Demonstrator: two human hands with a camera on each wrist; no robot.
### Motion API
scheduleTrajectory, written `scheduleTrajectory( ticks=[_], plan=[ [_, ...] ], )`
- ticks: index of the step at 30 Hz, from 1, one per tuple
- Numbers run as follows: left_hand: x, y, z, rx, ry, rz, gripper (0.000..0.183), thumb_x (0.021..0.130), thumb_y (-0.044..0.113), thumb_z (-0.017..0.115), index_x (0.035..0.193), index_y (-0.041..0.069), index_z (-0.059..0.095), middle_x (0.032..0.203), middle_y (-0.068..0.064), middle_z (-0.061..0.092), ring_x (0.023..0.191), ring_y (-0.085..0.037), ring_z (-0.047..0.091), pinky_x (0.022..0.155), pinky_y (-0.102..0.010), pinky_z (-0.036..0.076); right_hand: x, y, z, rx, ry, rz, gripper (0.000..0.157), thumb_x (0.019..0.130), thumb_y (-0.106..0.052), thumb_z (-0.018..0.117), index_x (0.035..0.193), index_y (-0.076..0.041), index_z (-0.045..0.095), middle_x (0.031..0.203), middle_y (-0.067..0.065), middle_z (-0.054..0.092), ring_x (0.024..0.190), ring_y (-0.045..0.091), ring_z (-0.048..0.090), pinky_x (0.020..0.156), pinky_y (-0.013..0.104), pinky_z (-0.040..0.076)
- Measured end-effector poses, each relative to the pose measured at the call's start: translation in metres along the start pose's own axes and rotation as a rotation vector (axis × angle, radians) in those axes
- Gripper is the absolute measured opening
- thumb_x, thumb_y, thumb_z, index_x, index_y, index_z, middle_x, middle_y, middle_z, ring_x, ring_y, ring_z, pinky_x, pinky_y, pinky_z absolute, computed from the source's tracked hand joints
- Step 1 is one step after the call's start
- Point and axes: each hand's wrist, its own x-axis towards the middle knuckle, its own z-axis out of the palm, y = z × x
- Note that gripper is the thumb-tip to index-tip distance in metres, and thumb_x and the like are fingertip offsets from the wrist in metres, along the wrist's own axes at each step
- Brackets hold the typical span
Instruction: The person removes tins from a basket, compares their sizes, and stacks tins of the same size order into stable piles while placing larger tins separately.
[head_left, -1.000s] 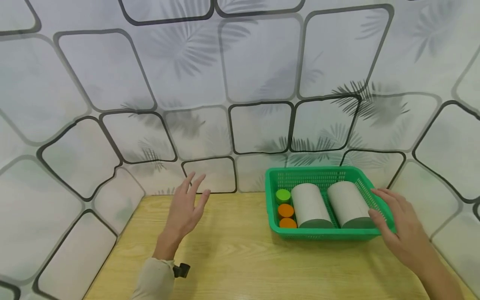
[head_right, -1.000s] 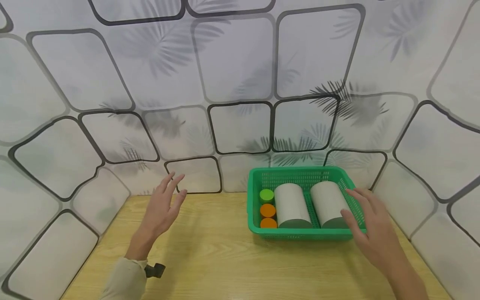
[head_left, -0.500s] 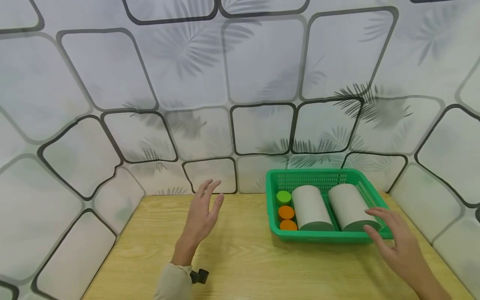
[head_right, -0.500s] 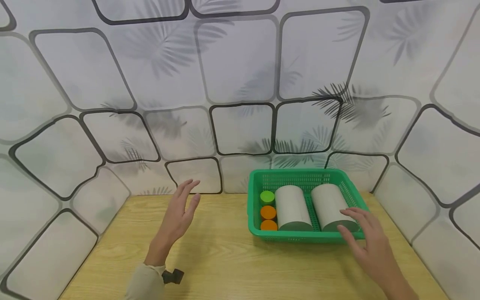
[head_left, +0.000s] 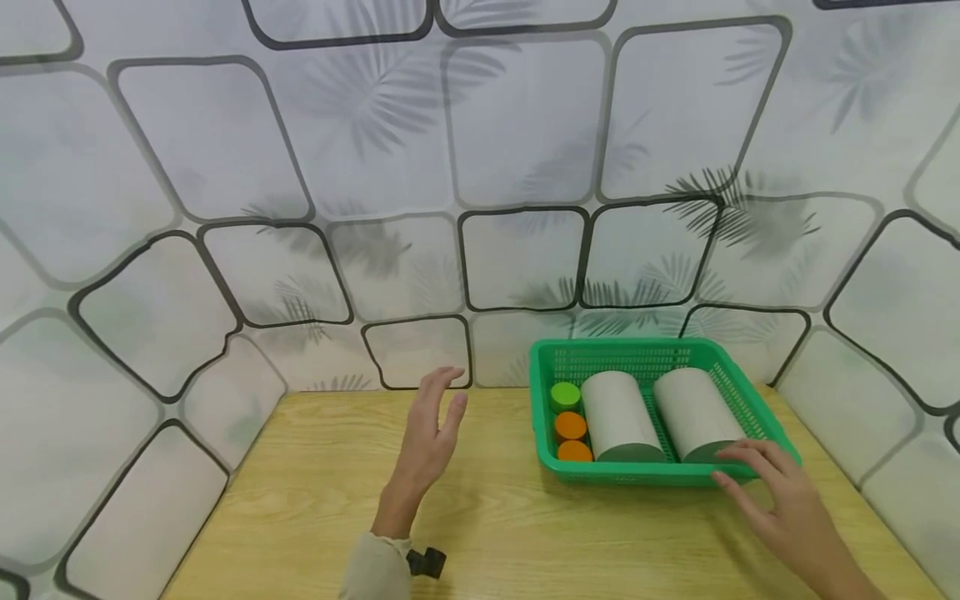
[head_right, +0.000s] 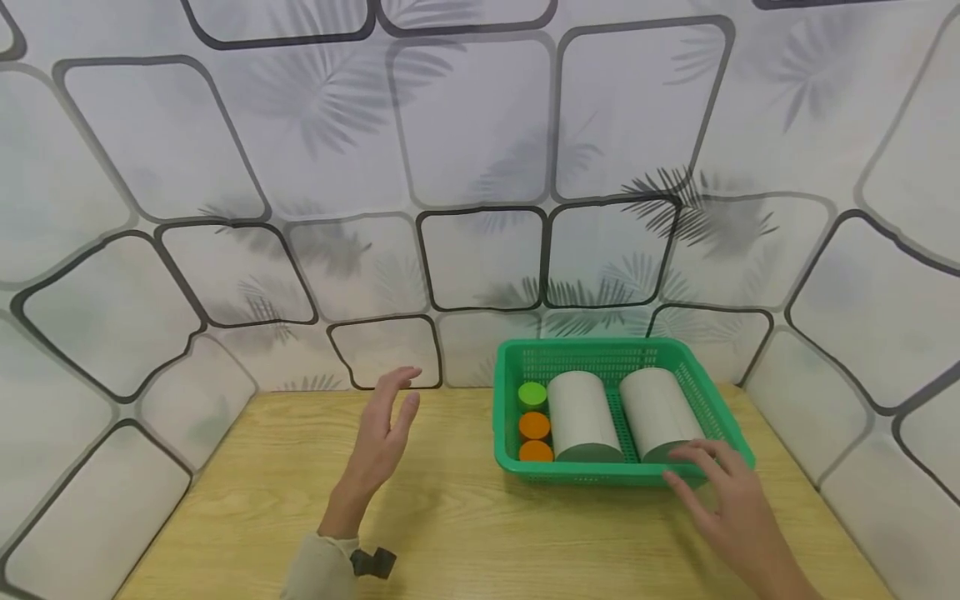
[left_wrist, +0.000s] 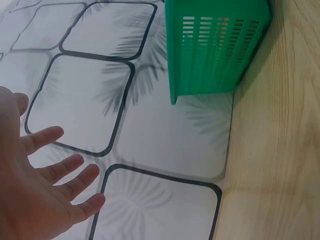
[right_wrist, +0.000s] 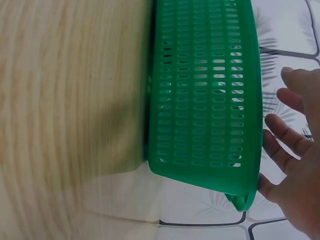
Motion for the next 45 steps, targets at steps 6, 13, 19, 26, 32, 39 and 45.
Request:
scheduleTrajectory(
  ticks=[6,13,19,26,32,39,45],
  plan=[
    [0.000,0.006,0.011,-0.028,-0.044,-0.001,0.038,0.110,0.029,0.051,0.143,0.012,0.056,0.150,-0.009,0.046,0.141,-0.031,0.044,0.109,-0.060,0.040,-0.004,0.002,0.007,-0.043,0.003,-0.052,0.037,0.070,0.009,0.084,0.103,-0.004,0.074,0.106,0.006,0.065,0.107,0.009,0.053,0.101,0.010,0.031],
    [0.001,0.013,0.023,-0.063,-0.064,-0.003,0.037,0.109,0.030,0.051,0.141,0.010,0.058,0.150,-0.009,0.047,0.142,-0.033,0.042,0.111,-0.060,0.038,-0.007,0.002,0.010,-0.083,-0.009,-0.041,0.034,0.068,0.009,0.084,0.098,-0.006,0.075,0.102,0.004,0.065,0.099,0.016,0.055,0.096,0.017,0.034],
    [0.003,0.016,0.038,-0.078,-0.074,-0.003,0.036,0.108,0.031,0.054,0.138,0.011,0.060,0.148,-0.010,0.049,0.139,-0.031,0.046,0.109,-0.058,0.040,-0.007,0.003,0.012,-0.091,0.000,-0.034,0.033,0.067,0.008,0.085,0.095,-0.006,0.076,0.099,0.004,0.065,0.096,0.016,0.056,0.094,0.020,0.035],
    [0.005,0.023,0.054,-0.089,-0.141,-0.020,0.033,0.103,0.027,0.063,0.132,0.009,0.065,0.137,-0.004,0.059,0.127,-0.027,0.055,0.106,-0.050,0.045,-0.005,0.003,0.014,-0.118,0.006,-0.024,0.032,0.067,0.005,0.086,0.095,-0.007,0.076,0.098,0.006,0.066,0.095,0.018,0.056,0.088,0.031,0.037],
    [0.009,0.031,0.069,-0.070,-0.247,0.010,0.028,0.100,0.020,0.070,0.126,0.012,0.066,0.129,-0.002,0.063,0.121,-0.026,0.059,0.104,-0.043,0.048,-0.005,0.001,0.014,-0.113,0.011,-0.016,0.017,0.080,-0.009,0.084,0.095,-0.007,0.076,0.098,0.007,0.066,0.096,0.020,0.056,0.092,0.028,0.034],
    [0.016,0.039,0.087,0.003,-0.379,0.104,0.022,0.097,0.018,0.074,0.118,0.012,0.070,0.124,0.000,0.064,0.120,-0.015,0.060,0.103,-0.031,0.049,-0.004,0.003,0.016,-0.118,0.022,-0.023,0.031,0.096,-0.038,0.073,0.095,-0.007,0.076,0.097,0.008,0.066,0.094,0.022,0.056,0.093,0.028,0.035],
    [0.021,0.047,0.102,0.106,-0.446,0.153,0.035,0.097,0.023,0.074,0.129,0.010,0.066,0.128,-0.001,0.062,0.119,-0.014,0.059,0.100,-0.021,0.047,-0.003,0.002,0.016,-0.119,0.045,-0.021,0.061,0.101,-0.061,0.051,0.093,-0.006,0.076,0.096,0.010,0.065,0.093,0.022,0.056,0.095,0.022,0.031]
  ],
)
